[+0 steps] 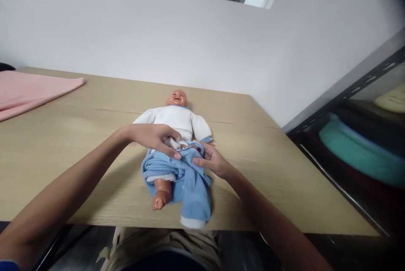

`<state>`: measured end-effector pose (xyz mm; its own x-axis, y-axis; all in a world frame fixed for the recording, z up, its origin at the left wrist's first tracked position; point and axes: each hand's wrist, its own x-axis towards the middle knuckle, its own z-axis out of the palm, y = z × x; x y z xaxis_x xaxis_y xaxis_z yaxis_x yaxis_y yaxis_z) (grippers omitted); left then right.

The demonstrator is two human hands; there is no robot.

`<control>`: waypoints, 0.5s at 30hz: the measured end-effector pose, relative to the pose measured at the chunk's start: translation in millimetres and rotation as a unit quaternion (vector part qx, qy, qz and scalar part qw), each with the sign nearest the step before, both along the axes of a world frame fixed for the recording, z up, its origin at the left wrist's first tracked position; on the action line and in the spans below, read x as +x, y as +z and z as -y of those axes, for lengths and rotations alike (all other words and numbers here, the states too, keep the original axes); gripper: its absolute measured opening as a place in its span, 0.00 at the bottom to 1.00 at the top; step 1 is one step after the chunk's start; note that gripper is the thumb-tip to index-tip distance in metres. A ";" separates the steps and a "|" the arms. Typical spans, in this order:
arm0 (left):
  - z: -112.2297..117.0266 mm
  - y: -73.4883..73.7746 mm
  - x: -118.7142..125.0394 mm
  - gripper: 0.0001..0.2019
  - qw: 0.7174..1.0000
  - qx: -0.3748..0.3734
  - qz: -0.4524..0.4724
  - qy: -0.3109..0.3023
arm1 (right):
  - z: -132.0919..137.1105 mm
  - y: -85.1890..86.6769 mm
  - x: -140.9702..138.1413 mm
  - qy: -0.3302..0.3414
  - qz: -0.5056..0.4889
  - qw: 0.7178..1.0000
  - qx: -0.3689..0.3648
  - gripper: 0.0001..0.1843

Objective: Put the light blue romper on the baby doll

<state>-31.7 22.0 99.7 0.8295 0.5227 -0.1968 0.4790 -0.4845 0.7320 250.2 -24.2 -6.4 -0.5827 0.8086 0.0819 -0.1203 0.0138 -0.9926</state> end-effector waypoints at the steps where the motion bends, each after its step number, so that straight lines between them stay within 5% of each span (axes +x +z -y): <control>1: -8.2 -1.6 4.1 0.23 0.999 -0.033 0.020 -0.033 | 0.1 1.7 0.8 0.001 0.009 1.000 0.004 0.32; 5: -26.9 -25.2 14.0 0.26 0.978 -0.131 0.152 -0.064 | 0.8 11.5 9.5 0.067 0.103 0.992 0.041 0.34; 9: -26.8 -44.6 14.8 0.31 0.960 -0.218 0.171 -0.051 | 5.7 20.0 15.3 0.145 0.189 0.970 0.051 0.30; 12: -22.9 -43.3 13.2 0.36 0.972 -0.187 0.135 -0.039 | 8.8 18.3 14.6 0.096 0.143 0.984 0.043 0.30; 15: -19.7 -39.0 11.3 0.28 0.983 -0.166 0.064 -0.056 | 9.1 12.5 13.2 -0.012 0.061 0.998 0.032 0.31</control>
<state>-20.3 41.8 60.7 0.9070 0.3518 -0.2314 0.3304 -0.2540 0.9090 263.4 -33.3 6.1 -0.5718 0.8180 0.0627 0.0028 0.0784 -0.9969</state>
